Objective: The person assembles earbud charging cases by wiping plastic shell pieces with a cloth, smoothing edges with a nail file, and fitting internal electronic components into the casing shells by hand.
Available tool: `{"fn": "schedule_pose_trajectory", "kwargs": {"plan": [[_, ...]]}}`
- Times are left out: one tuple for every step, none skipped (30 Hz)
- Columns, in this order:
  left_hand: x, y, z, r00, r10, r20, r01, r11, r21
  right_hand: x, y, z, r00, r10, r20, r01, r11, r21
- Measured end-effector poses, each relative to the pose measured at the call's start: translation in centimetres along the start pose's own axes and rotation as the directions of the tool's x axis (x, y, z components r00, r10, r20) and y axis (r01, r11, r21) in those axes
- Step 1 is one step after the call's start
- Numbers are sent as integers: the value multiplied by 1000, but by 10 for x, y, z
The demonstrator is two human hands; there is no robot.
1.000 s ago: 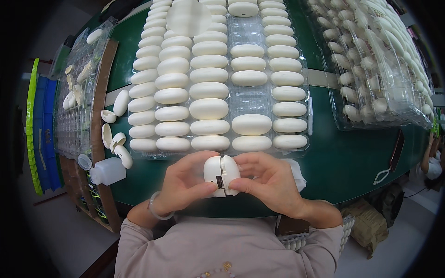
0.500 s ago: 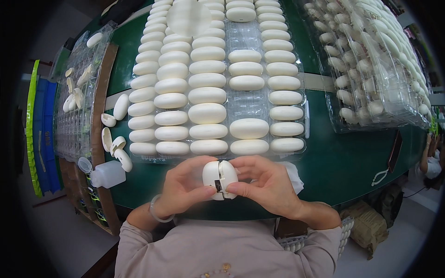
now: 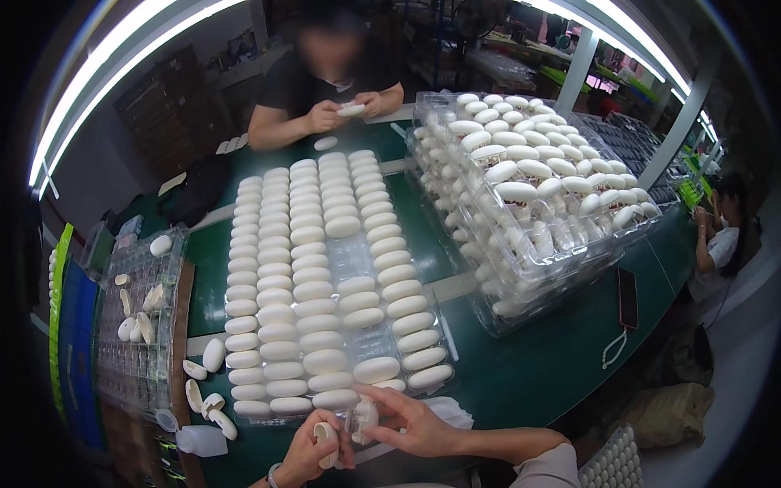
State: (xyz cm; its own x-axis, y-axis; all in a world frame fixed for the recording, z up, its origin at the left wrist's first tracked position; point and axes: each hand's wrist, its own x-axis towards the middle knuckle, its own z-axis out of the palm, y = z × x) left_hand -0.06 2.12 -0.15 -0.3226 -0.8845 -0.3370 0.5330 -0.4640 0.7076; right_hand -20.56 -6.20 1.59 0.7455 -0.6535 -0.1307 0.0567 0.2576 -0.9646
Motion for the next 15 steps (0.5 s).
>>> {"fn": "schedule_pose_trajectory", "kwargs": {"plan": [[0,-9,-7,1000,-22,17,20,995,96,-4,2,-2,997,-70,32,74,988,-135],[2,-15,-15,999,-39,24,34,984,173,-2,2,-2,986,-151,67,162,963,-214],[2,6,15,993,39,-112,-4,955,298,1,5,-3,965,-242,104,263,911,-317],[3,14,25,988,9,-154,36,958,286,4,7,-5,933,-326,153,360,838,-410],[5,18,32,986,13,-163,34,959,281,5,2,-3,927,-333,171,374,831,-412],[6,21,35,985,16,-172,33,961,275,5,3,0,918,-363,157,396,838,-375],[5,24,35,985,31,-168,15,964,265,7,10,0,900,-401,172,435,793,-428],[4,26,33,988,7,-156,34,967,254,8,13,0,881,-436,185,468,743,-478],[4,28,32,990,-19,-142,54,968,246,10,15,-2,857,-475,200,503,687,-524],[4,28,29,991,-11,-131,42,970,238,13,14,-4,859,-469,206,500,680,-537],[4,32,27,991,-21,-130,51,971,232,15,14,-5,844,-488,223,518,634,-574],[5,37,27,991,-32,-128,61,971,230,16,14,-6,829,-507,237,533,585,-611],[0,44,29,982,-109,-155,145,960,241,19,18,-8,811,-537,231,556,588,-587],[-1,47,28,984,-120,-131,149,958,247,17,23,-12,815,-538,213,543,582,-605],[-1,47,26,988,-79,-129,112,953,280,13,27,-17,870,-408,276,490,651,-580]]}}
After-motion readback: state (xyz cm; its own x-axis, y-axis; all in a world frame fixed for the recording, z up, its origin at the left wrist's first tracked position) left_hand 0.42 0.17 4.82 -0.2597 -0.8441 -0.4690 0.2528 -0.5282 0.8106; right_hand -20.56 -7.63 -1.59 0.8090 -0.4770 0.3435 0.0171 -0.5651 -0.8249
